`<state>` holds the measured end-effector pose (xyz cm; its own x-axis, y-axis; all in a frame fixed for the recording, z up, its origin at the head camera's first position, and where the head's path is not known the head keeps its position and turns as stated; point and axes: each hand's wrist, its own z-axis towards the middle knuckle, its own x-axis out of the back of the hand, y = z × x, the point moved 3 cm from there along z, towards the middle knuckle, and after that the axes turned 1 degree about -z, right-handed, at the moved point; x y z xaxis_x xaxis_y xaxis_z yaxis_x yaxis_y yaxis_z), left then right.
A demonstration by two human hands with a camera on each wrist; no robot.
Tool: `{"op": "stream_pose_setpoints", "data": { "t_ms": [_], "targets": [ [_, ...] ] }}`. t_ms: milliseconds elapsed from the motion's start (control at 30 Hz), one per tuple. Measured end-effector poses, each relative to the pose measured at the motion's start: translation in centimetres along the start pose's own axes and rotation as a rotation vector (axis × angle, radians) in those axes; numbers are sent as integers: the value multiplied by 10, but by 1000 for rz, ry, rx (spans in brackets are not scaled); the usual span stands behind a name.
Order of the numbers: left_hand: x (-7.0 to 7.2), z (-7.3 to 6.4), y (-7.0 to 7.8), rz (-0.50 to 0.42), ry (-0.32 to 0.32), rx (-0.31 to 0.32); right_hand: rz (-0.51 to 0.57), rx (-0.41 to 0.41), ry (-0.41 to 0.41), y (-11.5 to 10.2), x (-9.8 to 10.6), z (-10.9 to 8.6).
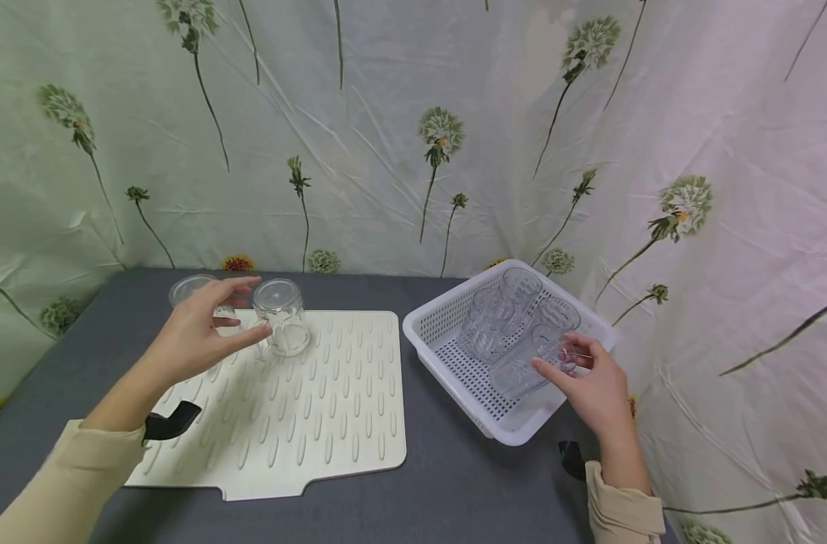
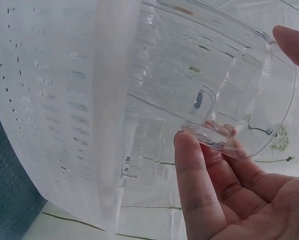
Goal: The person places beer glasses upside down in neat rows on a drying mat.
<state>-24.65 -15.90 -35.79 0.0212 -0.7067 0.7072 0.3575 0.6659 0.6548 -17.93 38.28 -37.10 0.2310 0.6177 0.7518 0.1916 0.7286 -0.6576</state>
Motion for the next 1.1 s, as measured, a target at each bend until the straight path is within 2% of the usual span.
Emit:
{"op": "stream_pose_setpoints", "data": {
  "t_ms": [300, 633, 1100],
  "targets": [
    [-12, -6, 3, -60, 32, -51, 48, 12, 16, 0, 1, -2],
    [-25, -12, 7, -80, 39, -82, 87, 24, 23, 2, 3, -5],
    [-41, -19, 10, -127, 42, -129, 287, 56, 22, -5, 6, -11]
  ]
}}
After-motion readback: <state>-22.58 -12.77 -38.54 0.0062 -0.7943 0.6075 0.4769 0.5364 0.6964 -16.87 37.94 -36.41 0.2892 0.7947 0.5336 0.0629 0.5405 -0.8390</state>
